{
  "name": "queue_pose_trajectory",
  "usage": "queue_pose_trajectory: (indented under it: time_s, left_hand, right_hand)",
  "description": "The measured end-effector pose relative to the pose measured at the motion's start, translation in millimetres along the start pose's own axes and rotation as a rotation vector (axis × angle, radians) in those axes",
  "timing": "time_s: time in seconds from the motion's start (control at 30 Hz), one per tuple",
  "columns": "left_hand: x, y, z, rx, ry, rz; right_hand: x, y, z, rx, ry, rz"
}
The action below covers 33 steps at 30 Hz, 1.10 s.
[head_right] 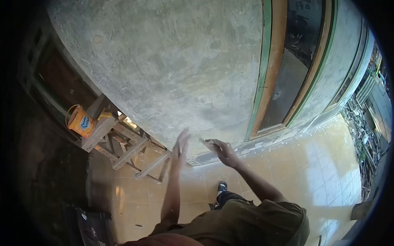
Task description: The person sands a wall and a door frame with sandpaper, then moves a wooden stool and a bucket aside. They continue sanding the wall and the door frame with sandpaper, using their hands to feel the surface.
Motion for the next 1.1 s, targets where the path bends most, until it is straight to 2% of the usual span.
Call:
queue_pose_trajectory:
  time_s: [0.07, 0.1, 0.17, 0.23, 0.3, 0.33, 0.37, 0.43, 0.47, 0.5, 0.57, 0.67, 0.7, 0.77, 0.8, 0.93, 1.1]
  left_hand:
    - [26, 38, 19, -0.161, 0.288, -0.003]
    - [50, 77, 26, -0.247, 0.405, -0.003]
    - [64, 107, 44, -0.275, 0.438, -0.004]
    - [78, 132, 27, -0.33, 0.481, -0.004]
    - [81, 145, 9, -0.303, 0.419, -0.106]
    - [83, 147, 1, -0.307, 0.415, -0.111]
    - [83, 147, -5, -0.31, 0.421, -0.148]
    - [83, 148, -11, -0.313, 0.42, -0.194]
    - [84, 149, -11, -0.302, 0.419, -0.223]
    - [85, 147, -14, -0.29, 0.418, -0.255]
    - [93, 139, -22, -0.282, 0.462, -0.3]
    - [105, 116, -31, -0.186, 0.427, -0.32]
    - [114, 109, -36, -0.173, 0.448, -0.34]
    - [129, 91, -45, -0.157, 0.462, -0.368]
    - [138, 83, -50, -0.157, 0.48, -0.36]
    - [167, 56, -51, -0.152, 0.458, -0.35]
    - [197, 29, -40, -0.113, 0.42, -0.433]
  right_hand:
    - [22, 18, 3, -0.071, -0.479, -0.172]
    - [24, 49, 7, -0.017, -0.465, -0.163]
    - [28, 63, 14, 0.167, -0.477, -0.125]
    - [27, 82, 14, 0.159, -0.571, -0.127]
    - [20, 89, 16, 0.084, -0.568, -0.018]
    - [15, 92, 16, 0.17, -0.525, 0.045]
    - [18, 98, 1, 0.172, -0.531, 0.05]
    - [22, 96, -6, 0.077, -0.384, -0.116]
    - [20, 107, -7, 0.123, -0.39, -0.188]
    - [18, 106, -7, 0.123, -0.396, -0.176]
    - [11, 104, -10, -0.072, -0.663, -0.151]
    - [-7, 94, -14, -0.175, -0.563, -0.148]
    - [-16, 91, -11, -0.172, -0.57, -0.132]
    - [-39, 83, 1, 0.119, -0.561, -0.159]
    - [-47, 81, 12, 0.057, -0.597, -0.255]
    - [-97, 62, 35, 0.096, -0.49, -0.112]
    - [-155, 46, 38, 0.017, -0.435, -0.14]
Point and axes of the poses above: each hand's wrist, its own y-axis away from the middle knuckle, its own x-axis out of the palm, z = x × y, the point moved 2 cm from there along -y, towards the middle knuckle, and after that the axes turned 2 degrees about -z, right-handed, at the moved point
